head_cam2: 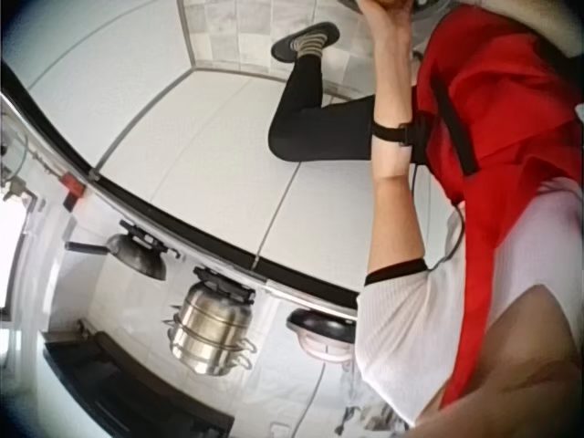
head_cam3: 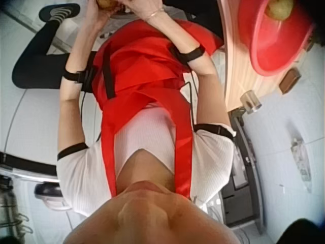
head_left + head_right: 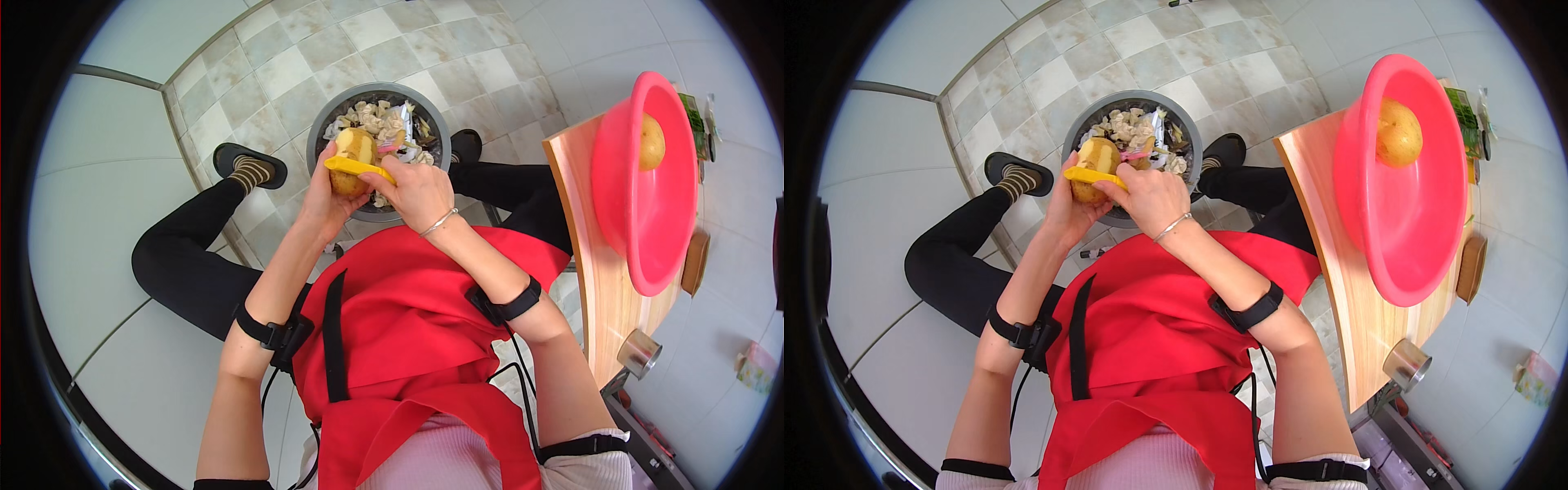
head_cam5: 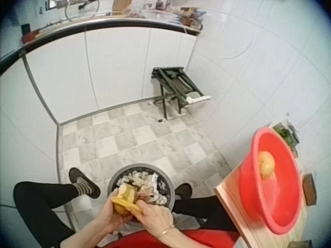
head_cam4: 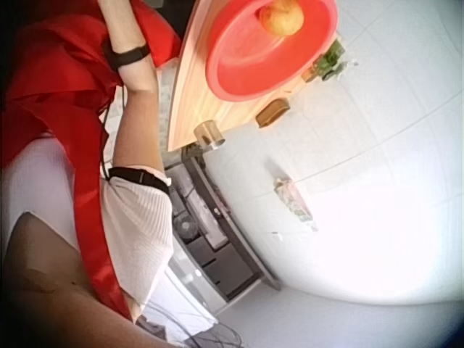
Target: The recorder takes potatoes from a bowl and peels them with a hand peeler over a trash bin.
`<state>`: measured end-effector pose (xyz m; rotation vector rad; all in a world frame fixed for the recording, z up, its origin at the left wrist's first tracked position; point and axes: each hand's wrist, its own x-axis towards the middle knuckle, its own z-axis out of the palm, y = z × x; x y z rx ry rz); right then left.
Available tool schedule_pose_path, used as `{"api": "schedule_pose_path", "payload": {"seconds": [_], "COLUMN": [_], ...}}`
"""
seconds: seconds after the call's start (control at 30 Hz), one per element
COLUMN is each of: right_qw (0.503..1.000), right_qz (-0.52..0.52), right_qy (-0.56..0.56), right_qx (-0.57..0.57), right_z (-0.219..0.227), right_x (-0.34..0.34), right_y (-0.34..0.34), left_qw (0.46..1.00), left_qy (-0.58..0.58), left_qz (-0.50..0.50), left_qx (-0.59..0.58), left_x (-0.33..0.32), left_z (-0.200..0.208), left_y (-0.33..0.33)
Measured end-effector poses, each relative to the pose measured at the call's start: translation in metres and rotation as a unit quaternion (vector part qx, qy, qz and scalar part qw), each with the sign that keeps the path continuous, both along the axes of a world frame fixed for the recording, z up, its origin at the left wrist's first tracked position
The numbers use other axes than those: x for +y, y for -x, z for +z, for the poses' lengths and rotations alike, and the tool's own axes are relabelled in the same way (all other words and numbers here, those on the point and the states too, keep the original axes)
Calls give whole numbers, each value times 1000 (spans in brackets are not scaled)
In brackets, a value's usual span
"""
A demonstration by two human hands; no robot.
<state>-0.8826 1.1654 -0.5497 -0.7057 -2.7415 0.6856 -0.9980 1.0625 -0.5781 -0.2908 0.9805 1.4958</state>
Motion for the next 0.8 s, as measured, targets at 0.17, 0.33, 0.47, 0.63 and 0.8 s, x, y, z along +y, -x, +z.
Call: {"api": "schedule_pose_path", "payload": {"seconds": [0.17, 0.33, 0.47, 0.63, 0.8], "right_qw": [999, 999, 996, 988, 971], "right_qz": [-12, -33, -73, -89, -137], "right_qy": [-42, -36, -33, 17, 92], "right_qx": [2, 17, -45, -126, -171], "right_z": [-8, -15, -16, -36, -38], "right_x": [-1, -2, 12, 37, 39], "right_y": [2, 13, 23, 23, 14], "left_qw": [1000, 999, 999, 999, 997], "left_qy": [0, 5, 18, 39, 28], "left_qz": [-9, 13, -34, -29, -48], "left_qx": [-4, -30, -10, 6, 44], "left_x": [2, -2, -5, -4, -1], "left_z": [2, -6, -1, 12, 22], "left_y": [-2, 0, -4, -16, -12]}}
